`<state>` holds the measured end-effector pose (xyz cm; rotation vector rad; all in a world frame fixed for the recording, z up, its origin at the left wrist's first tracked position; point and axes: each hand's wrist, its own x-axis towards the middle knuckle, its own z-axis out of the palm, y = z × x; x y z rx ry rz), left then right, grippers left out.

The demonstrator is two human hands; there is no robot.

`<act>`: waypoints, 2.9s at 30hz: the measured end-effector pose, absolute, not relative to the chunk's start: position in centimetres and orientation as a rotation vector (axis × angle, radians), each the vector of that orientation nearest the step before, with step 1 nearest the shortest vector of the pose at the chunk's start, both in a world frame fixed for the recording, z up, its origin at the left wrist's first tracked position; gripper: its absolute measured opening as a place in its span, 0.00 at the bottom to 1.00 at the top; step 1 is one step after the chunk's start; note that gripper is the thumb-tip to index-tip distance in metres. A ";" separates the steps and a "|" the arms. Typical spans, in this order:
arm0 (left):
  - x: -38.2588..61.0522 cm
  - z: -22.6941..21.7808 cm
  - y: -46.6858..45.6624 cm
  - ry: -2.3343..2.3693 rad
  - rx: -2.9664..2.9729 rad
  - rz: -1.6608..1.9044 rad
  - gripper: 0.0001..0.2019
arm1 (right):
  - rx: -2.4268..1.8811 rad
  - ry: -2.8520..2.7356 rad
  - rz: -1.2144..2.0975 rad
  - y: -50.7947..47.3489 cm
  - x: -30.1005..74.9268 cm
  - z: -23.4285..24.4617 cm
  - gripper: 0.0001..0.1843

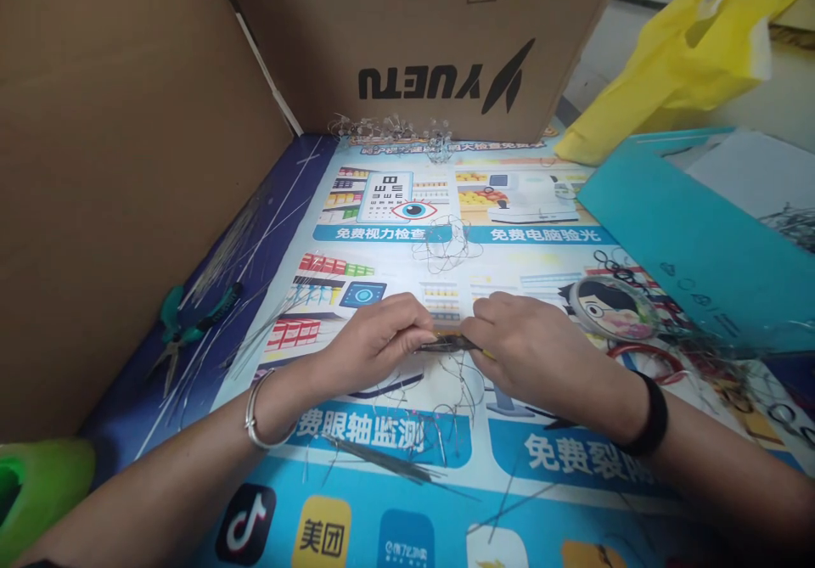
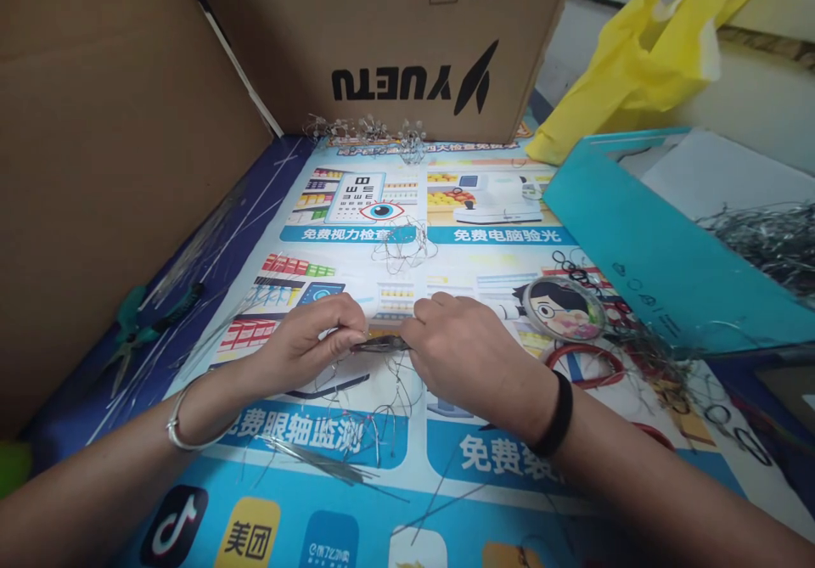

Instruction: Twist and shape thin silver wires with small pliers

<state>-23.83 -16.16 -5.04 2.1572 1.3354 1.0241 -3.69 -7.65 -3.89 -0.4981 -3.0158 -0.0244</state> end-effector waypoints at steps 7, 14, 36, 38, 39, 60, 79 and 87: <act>-23.8 -5.0 -16.2 1.334 2.163 1.016 0.12 | -0.500 -3.018 -0.020 -7.6 -3.7 -4.2 0.07; -23.9 -5.0 -16.2 1.328 2.164 1.029 0.12 | -0.499 -3.005 -0.001 -7.5 -3.8 -4.4 0.07; -24.1 -5.9 -16.3 1.656 1.834 1.142 0.06 | -0.957 -2.378 1.401 -6.2 -3.6 -5.4 0.14; -24.1 -5.9 -16.3 1.666 1.862 1.139 0.05 | -0.970 -2.379 1.348 -6.4 -3.8 -5.3 0.13; -24.0 -5.9 -16.3 1.665 1.871 1.138 0.05 | -0.977 -2.388 1.317 -6.6 -3.9 -5.2 0.13; -23.6 -5.7 -16.1 1.659 2.047 0.961 0.08 | -0.941 -2.338 1.376 -7.6 -4.8 -5.2 0.10; -23.0 -6.8 -16.5 1.884 2.177 1.112 0.05 | -0.926 -2.375 1.182 -8.2 -5.7 -5.6 0.09; -22.9 -6.8 -16.4 1.895 2.152 1.180 0.06 | -0.960 -2.386 1.167 -8.4 -6.0 -5.5 0.09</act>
